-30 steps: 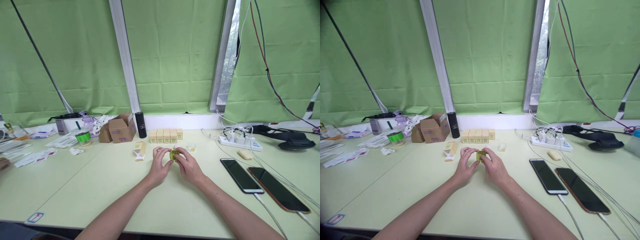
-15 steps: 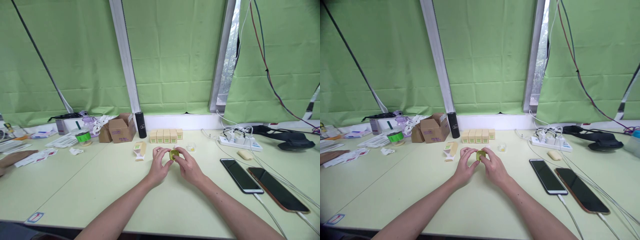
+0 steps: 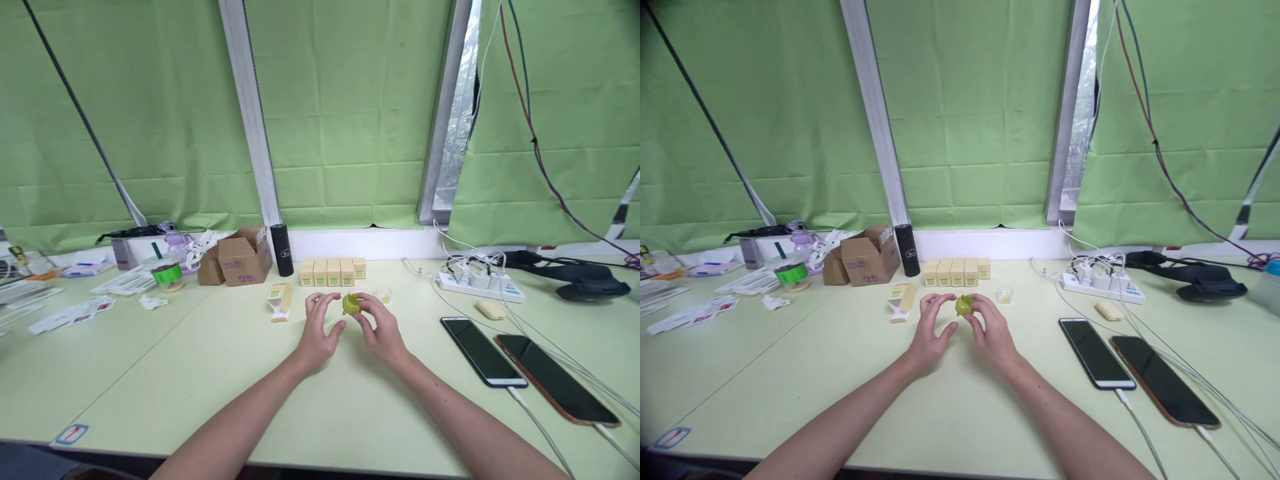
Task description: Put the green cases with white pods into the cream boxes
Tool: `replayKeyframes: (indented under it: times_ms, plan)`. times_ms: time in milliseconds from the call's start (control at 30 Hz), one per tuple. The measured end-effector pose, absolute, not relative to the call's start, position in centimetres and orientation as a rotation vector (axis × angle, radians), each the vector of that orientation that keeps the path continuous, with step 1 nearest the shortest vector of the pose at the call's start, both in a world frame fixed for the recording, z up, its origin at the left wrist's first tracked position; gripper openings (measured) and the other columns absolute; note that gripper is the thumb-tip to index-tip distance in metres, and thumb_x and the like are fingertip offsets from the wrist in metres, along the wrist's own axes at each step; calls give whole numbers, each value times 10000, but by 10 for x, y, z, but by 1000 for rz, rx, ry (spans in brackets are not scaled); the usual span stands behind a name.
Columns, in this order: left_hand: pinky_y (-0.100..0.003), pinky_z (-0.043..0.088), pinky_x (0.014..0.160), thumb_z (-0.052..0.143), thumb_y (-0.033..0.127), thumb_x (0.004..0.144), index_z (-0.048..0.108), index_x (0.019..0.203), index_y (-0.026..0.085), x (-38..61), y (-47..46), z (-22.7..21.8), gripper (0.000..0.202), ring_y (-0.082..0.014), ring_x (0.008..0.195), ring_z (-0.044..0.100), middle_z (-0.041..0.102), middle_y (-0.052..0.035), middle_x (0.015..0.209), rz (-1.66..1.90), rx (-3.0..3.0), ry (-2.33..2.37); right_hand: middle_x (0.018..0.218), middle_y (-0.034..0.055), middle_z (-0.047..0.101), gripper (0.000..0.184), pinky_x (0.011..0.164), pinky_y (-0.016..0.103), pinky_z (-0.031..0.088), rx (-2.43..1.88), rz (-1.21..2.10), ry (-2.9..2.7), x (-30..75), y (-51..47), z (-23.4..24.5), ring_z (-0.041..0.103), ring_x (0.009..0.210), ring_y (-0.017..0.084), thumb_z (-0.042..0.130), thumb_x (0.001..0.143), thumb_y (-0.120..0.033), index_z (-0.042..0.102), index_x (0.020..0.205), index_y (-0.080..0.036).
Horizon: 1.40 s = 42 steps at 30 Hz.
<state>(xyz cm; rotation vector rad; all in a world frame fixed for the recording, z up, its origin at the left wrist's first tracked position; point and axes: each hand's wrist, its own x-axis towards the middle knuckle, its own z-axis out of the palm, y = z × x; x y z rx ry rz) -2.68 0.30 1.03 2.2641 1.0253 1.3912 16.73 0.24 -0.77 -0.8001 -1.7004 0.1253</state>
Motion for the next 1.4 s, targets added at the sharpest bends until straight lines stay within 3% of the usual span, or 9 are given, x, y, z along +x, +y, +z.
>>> replayKeyframes:
  times_ms: [133, 267, 367, 800, 900, 1033, 1167, 1400]
  plan:
    - [-536, 398, 1163, 622, 207, 945, 441, 1457, 277, -27, 2, 11, 547, -302, 1386, 355, 486, -128, 1406, 1408, 2340, 1010, 1190, 113, 727, 142, 963, 430, 600, -828, 373, -1585, 165, 3, -7, 673, 1222, 276, 553, 1028, -340, 649, 1010, -237]
    - [-565, 383, 1167, 633, 166, 927, 407, 1467, 289, -27, 2, 11, 598, -313, 1399, 344, 487, -121, 1460, 1435, 2462, 992, 993, 72, 742, 223, 873, 388, 594, -866, 582, -1510, 162, 0, -4, 732, 928, 232, 564, 1019, -431, 615, 938, -229]
    - [-587, 385, 1156, 640, 139, 918, 435, 1442, 292, -26, 3, 11, 583, -327, 1407, 341, 468, -118, 1489, 1429, 2571, 1010, 884, 46, 711, 295, 775, 354, 580, -889, 666, -1464, 159, -2, -3, 713, 814, 215, 560, 1011, -507, 598, 919, -230]
    - [-552, 481, 1058, 574, 41, 915, 555, 1318, 287, -24, 8, 6, 473, -313, 1296, 444, 539, -112, 1344, 1462, 2785, 1058, 805, 21, 718, 330, 665, 310, 530, -970, 711, -1530, 154, -9, -3, 718, 736, 207, 465, 1042, -560, 535, 941, -253]
    - [-540, 468, 1069, 604, 70, 916, 549, 1333, 272, -25, 8, 7, 467, -304, 1279, 455, 552, -114, 1319, 1483, 2711, 1063, 872, 22, 733, 280, 678, 308, 518, -1067, 585, -1578, 163, -2, -4, 731, 764, 209, 434, 1058, -501, 551, 980, -259]
    - [-500, 480, 1055, 646, 124, 919, 563, 1330, 284, -24, 10, 7, 448, -285, 1256, 488, 578, -98, 1288, 1524, 2497, 1057, 1010, 43, 757, 171, 729, 339, 477, -1356, 173, -1744, 178, 18, -6, 701, 875, 238, 476, 1035, -350, 622, 1048, -262]
    - [-480, 464, 1076, 700, 143, 880, 598, 1305, 294, -23, 15, 4, 462, -271, 1258, 517, 610, -76, 1272, 1541, 2227, 1093, 1142, 107, 741, 221, 859, 388, 437, -1515, -190, -1972, 182, 45, -6, 612, 1056, 283, 529, 985, -195, 667, 1158, -212]
    - [-414, 479, 984, 693, 217, 889, 610, 1315, 286, -27, 27, -1, 439, -243, 1185, 595, 655, -82, 1299, 1535, 1934, 1091, 1223, 174, 679, 244, 937, 407, 332, -1653, -340, -2108, 165, 82, -4, 483, 1159, 317, 579, 929, -156, 700, 1141, -165]
